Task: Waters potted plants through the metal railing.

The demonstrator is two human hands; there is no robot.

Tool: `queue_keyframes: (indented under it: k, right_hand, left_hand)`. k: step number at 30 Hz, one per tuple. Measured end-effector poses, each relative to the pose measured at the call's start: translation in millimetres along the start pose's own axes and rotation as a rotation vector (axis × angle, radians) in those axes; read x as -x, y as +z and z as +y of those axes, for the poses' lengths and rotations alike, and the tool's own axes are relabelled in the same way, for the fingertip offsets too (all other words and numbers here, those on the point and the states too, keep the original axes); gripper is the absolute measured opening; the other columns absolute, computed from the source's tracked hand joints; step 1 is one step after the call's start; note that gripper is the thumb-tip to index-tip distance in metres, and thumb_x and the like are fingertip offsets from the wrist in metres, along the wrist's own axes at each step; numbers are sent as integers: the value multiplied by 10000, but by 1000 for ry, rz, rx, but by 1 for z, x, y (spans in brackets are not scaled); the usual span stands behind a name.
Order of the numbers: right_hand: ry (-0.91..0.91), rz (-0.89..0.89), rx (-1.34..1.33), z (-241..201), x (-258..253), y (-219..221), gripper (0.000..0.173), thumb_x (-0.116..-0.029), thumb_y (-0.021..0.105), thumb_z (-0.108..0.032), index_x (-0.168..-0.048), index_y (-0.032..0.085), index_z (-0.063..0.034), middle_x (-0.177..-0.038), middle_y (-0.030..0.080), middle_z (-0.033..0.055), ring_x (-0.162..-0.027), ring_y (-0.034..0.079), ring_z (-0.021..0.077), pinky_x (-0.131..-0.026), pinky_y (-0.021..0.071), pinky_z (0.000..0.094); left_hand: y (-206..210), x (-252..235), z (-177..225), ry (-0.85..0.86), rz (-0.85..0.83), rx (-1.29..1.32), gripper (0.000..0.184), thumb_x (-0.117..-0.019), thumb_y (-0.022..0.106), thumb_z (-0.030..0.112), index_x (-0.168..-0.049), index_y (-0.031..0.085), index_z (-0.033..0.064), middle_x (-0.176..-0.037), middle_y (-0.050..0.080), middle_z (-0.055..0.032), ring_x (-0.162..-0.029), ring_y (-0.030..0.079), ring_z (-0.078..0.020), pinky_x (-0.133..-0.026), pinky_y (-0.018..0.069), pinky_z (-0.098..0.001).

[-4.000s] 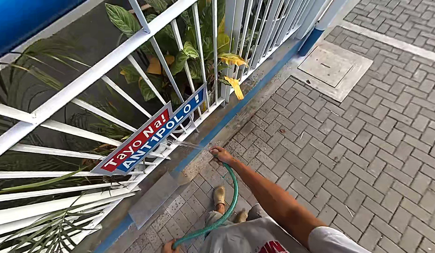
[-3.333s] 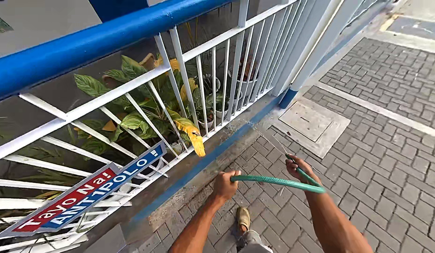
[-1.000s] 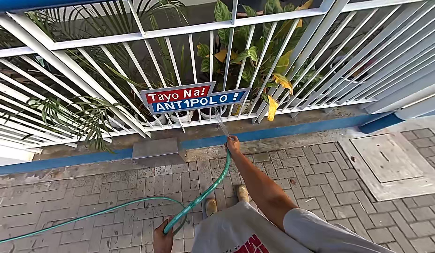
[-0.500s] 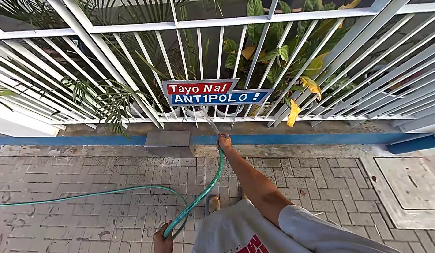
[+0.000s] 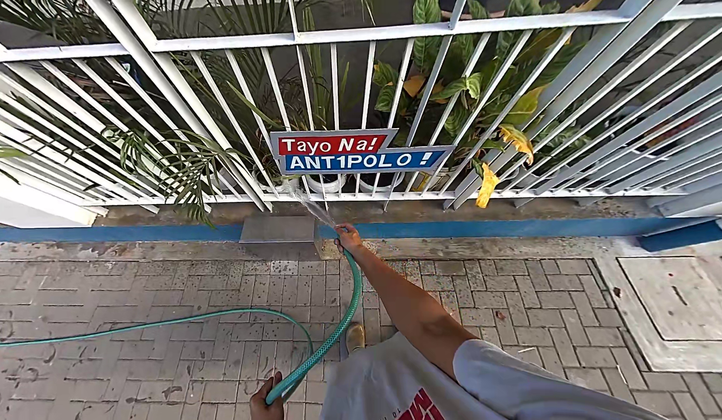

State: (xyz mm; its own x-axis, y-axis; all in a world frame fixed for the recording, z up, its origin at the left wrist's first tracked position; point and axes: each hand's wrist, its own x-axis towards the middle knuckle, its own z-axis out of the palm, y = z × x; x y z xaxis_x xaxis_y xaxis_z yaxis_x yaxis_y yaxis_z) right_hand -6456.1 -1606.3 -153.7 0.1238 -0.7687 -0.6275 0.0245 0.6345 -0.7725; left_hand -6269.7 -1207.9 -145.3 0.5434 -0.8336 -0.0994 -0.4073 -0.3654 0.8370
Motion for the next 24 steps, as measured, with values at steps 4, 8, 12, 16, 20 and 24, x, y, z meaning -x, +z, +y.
queue_keyframes:
  k: [4,8,12,16,20,24]
  right_hand:
    - [10,75,-36,-3,10,-36,308,-1109,494,-268,-1351,525,-80,-630,528,58,-400,459,106,-398,425,240]
    - [-58,329,-140,-9,29,-139,305,-1108,495,-234,-1356,531,-59,-670,530,63,-442,473,111,-440,443,252]
    - [-146,563,-231,-23,61,-257,319,-1116,474,-240,-1383,506,-70,-680,537,60,-452,473,108,-453,446,256]
    - [-166,621,-197,-44,85,-346,331,-1116,471,-261,-1398,505,-91,-711,543,65,-463,479,117,-463,458,271]
    - [-200,591,-137,-70,99,-417,325,-1107,491,-267,-1381,520,-94,-718,570,78,-467,505,133,-461,470,283]
    - [-220,450,15,-91,112,-485,314,-1098,504,-288,-1362,544,-122,-744,590,101,-489,533,163,-485,491,315]
  left_hand:
    - [15,-3,3,9,-81,13,284,-909,535,155,-654,579,40,-534,447,103,-487,425,73,-496,368,-161]
    - [52,-25,15,18,-311,33,215,-882,543,130,-728,618,1,-561,473,94,-501,440,65,-515,401,-174]
    - [106,-52,47,102,-579,-85,218,-900,587,143,-758,639,-14,-569,471,47,-510,438,-13,-540,413,-260]
    - [165,-61,96,203,-699,-100,201,-894,607,130,-735,637,12,-559,469,60,-497,436,-7,-526,415,-248]
    - [225,-54,137,247,-787,-25,188,-886,589,136,-718,635,63,-551,475,113,-482,435,36,-503,406,-196]
    - [284,-22,186,364,-888,-97,265,-916,577,181,-703,643,36,-560,491,115,-506,448,67,-528,415,-174]
